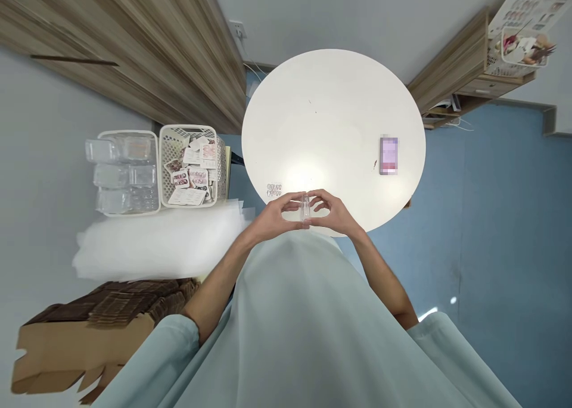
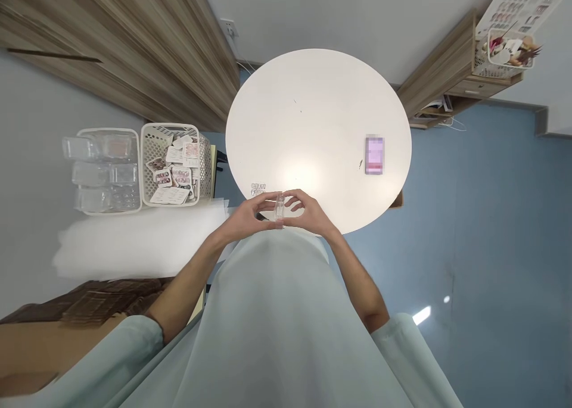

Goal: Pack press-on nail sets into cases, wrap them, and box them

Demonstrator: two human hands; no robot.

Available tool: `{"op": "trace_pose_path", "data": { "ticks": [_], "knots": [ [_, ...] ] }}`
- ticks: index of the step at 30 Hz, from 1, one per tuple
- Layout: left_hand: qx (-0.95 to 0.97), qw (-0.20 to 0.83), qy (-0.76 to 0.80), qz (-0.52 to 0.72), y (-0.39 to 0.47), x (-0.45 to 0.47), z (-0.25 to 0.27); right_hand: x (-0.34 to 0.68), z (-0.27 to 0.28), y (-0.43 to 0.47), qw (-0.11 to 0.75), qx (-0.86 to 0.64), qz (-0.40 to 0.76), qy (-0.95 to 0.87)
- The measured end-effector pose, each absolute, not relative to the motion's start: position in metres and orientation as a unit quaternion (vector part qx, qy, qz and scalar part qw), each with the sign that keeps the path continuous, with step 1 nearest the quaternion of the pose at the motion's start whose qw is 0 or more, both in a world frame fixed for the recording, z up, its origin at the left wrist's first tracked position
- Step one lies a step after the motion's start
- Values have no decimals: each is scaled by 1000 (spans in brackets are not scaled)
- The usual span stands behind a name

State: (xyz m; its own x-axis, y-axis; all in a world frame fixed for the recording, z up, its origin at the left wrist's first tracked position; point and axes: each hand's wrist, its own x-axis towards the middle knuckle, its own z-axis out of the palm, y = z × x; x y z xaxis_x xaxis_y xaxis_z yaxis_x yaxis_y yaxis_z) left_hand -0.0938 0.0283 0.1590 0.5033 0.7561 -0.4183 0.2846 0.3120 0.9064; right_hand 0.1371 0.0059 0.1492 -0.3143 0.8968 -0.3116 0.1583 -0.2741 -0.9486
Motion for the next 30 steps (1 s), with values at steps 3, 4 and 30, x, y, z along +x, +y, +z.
{"op": "trace_pose_path", "data": {
  "ticks": [3,4,30],
  "knots": [
    [558,674,452,176,25,-99,157,134,149,2,300,-509,615,-523],
    [556,676,451,175,24,-101,156,132,148,0,302,-509,614,-522],
    [487,680,448,315,2,-106,151,130,150,-19,369,-522,591,-492]
  ]
}}
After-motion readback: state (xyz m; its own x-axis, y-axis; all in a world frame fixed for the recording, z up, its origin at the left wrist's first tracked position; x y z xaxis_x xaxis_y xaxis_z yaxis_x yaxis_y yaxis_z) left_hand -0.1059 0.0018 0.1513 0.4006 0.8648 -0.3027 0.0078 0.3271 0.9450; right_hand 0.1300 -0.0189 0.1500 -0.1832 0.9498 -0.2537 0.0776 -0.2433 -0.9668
